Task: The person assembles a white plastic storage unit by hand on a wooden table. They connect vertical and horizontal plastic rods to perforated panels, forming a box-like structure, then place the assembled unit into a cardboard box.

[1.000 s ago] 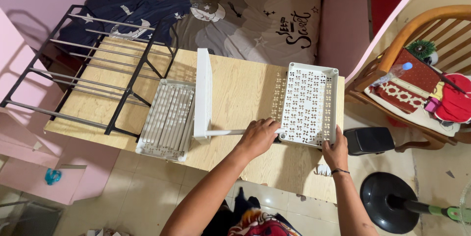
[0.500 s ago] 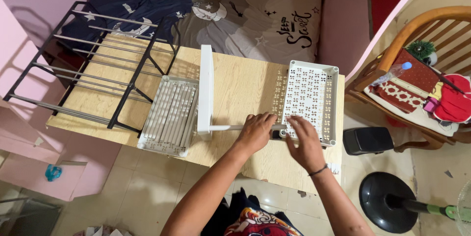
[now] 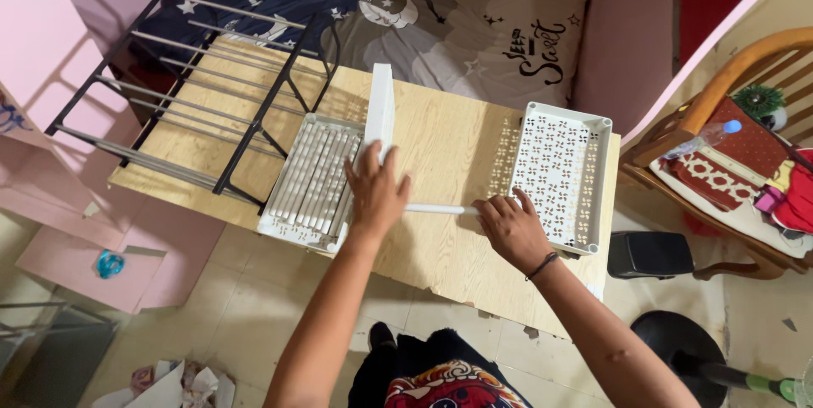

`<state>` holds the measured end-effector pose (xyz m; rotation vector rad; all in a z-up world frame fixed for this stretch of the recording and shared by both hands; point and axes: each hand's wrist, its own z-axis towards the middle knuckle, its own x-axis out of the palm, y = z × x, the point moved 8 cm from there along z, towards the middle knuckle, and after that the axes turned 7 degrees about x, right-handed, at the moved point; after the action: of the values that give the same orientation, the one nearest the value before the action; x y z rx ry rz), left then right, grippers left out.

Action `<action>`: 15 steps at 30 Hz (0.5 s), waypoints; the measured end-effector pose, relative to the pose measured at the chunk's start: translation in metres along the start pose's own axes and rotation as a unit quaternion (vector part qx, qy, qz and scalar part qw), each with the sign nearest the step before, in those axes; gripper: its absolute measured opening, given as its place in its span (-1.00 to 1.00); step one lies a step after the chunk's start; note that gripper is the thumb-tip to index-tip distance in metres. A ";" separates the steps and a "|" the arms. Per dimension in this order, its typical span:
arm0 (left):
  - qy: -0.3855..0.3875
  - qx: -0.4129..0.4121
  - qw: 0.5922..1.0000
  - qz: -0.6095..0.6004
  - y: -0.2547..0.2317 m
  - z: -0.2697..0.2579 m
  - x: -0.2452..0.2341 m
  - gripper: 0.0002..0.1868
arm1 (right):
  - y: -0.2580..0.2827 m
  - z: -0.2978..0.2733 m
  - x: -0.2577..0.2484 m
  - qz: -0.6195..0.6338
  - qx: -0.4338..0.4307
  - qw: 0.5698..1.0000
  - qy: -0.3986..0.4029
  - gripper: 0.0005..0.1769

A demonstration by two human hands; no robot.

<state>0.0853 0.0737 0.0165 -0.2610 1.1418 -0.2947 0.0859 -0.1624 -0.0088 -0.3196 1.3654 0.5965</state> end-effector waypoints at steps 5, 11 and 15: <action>-0.034 -0.045 0.998 -0.018 0.038 0.004 0.016 -0.32 | 0.031 0.008 -0.006 -0.045 -0.074 0.995 -0.042 -0.70; 0.001 -0.101 0.991 -0.084 0.043 0.005 0.042 -0.29 | 0.076 0.028 0.019 0.018 -0.024 0.994 0.101 -0.72; 0.000 -0.090 0.992 -0.091 0.046 0.006 0.042 -0.27 | 0.080 0.033 0.021 0.058 -0.015 0.992 0.107 -0.68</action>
<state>0.1116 0.1014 -0.0330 -0.5265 1.1488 -0.3529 0.0689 -0.0748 -0.0127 -0.3383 1.5908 0.6956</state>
